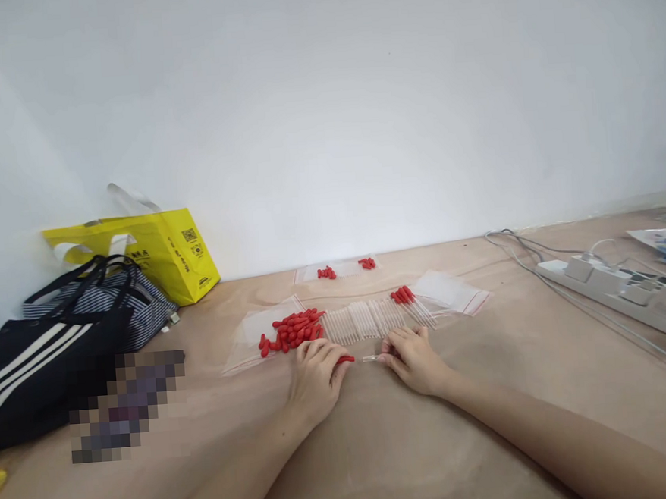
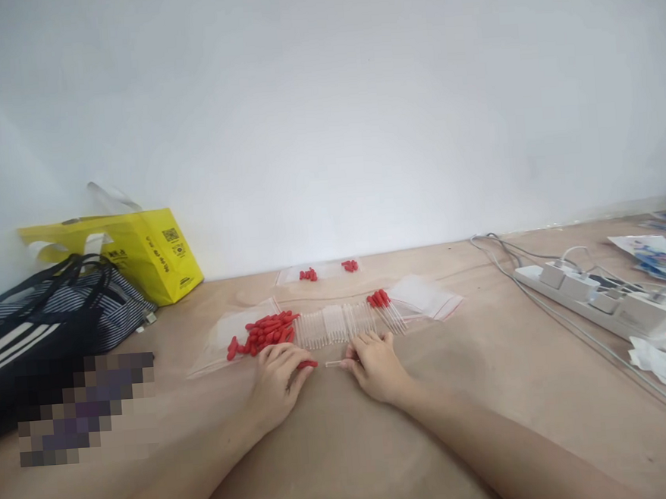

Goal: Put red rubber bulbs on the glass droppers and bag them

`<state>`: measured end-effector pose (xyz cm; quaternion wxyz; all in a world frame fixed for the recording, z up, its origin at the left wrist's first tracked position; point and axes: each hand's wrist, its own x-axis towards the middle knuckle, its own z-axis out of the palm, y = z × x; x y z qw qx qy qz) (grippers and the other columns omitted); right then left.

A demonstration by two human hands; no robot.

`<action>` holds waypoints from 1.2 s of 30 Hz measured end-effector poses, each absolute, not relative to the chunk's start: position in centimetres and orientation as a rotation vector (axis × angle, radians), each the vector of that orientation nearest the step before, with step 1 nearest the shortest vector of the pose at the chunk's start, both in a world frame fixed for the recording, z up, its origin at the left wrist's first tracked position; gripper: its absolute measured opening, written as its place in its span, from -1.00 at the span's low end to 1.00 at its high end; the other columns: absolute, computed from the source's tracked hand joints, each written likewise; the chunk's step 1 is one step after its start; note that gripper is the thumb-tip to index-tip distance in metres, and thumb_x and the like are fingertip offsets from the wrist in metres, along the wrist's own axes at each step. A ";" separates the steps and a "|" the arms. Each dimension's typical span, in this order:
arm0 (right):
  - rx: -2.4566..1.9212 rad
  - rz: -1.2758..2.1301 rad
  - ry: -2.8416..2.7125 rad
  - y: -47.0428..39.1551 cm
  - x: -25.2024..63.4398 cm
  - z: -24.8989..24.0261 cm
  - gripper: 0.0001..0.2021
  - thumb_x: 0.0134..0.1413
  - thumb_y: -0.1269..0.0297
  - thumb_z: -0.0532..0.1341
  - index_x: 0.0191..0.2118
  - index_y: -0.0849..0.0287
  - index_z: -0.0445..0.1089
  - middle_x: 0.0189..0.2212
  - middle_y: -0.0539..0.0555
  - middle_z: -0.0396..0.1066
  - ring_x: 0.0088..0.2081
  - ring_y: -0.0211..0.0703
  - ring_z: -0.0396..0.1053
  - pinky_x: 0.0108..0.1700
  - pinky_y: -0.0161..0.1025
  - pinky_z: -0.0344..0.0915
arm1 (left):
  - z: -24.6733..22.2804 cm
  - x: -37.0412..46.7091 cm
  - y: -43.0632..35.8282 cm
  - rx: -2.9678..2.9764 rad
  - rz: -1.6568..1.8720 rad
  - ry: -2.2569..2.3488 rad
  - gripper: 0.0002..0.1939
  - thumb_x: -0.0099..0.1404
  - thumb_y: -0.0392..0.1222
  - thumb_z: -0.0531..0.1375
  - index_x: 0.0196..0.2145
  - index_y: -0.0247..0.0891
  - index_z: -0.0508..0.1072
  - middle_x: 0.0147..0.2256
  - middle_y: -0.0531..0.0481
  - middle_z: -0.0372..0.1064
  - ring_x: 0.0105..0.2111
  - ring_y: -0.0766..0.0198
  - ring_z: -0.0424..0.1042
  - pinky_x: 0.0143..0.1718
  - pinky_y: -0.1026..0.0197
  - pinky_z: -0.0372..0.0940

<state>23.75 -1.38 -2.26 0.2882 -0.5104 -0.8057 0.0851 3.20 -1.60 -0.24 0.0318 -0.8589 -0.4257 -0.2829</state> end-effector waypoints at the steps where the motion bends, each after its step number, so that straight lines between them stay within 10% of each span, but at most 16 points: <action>1: -1.344 0.255 -2.122 -1.4 23.6 -2.3 -0.88 0.08 0.29 0.05 -0.42 0.18 0.22 -0.46 -0.03 0.33 -0.35 -0.25 0.25 -0.22 -0.20 -0.08 | -0.2 3.2 -1.7 -2.639 -0.875 -1.332 -0.87 0.22 -0.25 0.04 -0.36 -0.17 0.38 -0.36 0.05 0.41 -0.24 0.22 0.29 -0.11 0.02 0.00; 36: -0.835 0.153 -2.264 -2.0 23.4 -1.8 -0.87 0.07 0.41 -0.03 -0.34 0.19 0.24 -0.47 -0.01 0.35 -0.42 -0.29 0.24 -0.23 -0.23 -0.06 | -0.2 3.8 -2.3 -2.625 -1.040 -1.144 -0.82 0.22 -0.24 0.01 -0.43 -0.18 0.40 -0.47 0.10 0.44 -0.35 0.27 0.37 0.05 -0.10 -0.33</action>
